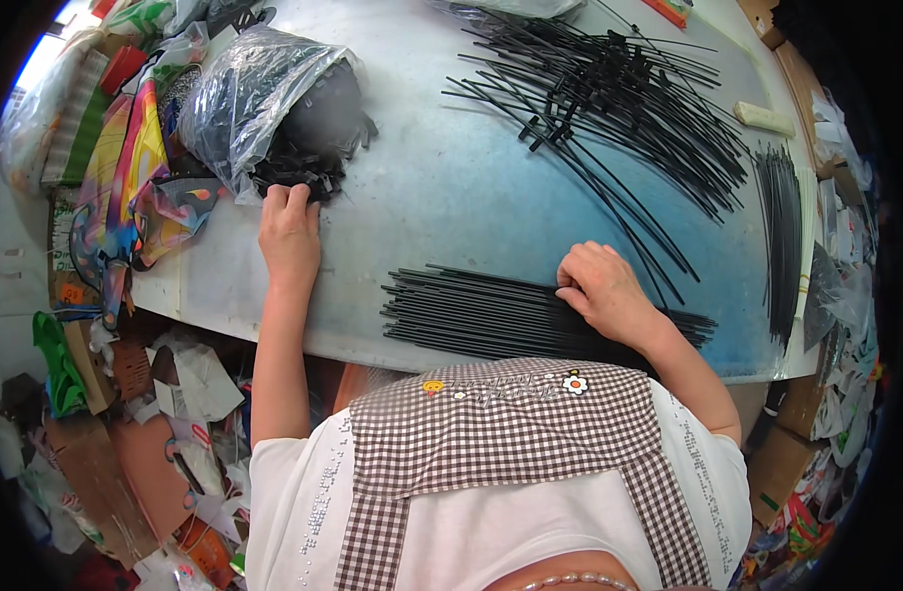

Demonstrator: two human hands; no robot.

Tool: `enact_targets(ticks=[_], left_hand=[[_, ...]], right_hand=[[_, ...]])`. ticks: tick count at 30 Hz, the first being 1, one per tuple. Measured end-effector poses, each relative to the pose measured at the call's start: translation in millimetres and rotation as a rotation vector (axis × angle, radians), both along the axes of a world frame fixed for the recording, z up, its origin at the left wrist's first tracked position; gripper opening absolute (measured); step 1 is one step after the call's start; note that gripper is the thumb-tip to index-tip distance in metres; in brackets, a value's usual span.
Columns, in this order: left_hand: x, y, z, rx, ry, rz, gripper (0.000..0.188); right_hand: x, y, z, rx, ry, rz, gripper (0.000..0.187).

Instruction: The person attaches small plastic pieces onto thin rods by hand and sets the assembled rods onto the table.

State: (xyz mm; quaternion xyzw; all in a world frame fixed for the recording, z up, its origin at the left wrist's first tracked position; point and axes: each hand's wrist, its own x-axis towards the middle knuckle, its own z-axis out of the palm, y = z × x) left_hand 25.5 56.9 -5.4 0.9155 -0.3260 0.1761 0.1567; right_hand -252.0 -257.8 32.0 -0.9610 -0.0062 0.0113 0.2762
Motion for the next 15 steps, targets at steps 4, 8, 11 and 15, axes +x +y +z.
enact_targets(ticks=[4, 8, 11, 15], left_hand=[[1, 1, 0, -0.022, 0.095, 0.053, 0.026], [-3, -3, 1, -0.070, 0.054, 0.024, 0.025], [1, -2, 1, -0.074, 0.098, -0.021, 0.025], [-6, -6, 12, -0.034, 0.139, -0.002, 0.021]], right_hand=[[4, 6, 0, 0.066, -0.117, -0.082, 0.017], [11, 16, 2, 0.266, -0.049, -0.246, 0.019], [22, 11, 0, -0.124, -0.333, -0.162, 0.023], [7, -3, 1, -0.250, -0.245, -0.203, 0.028]])
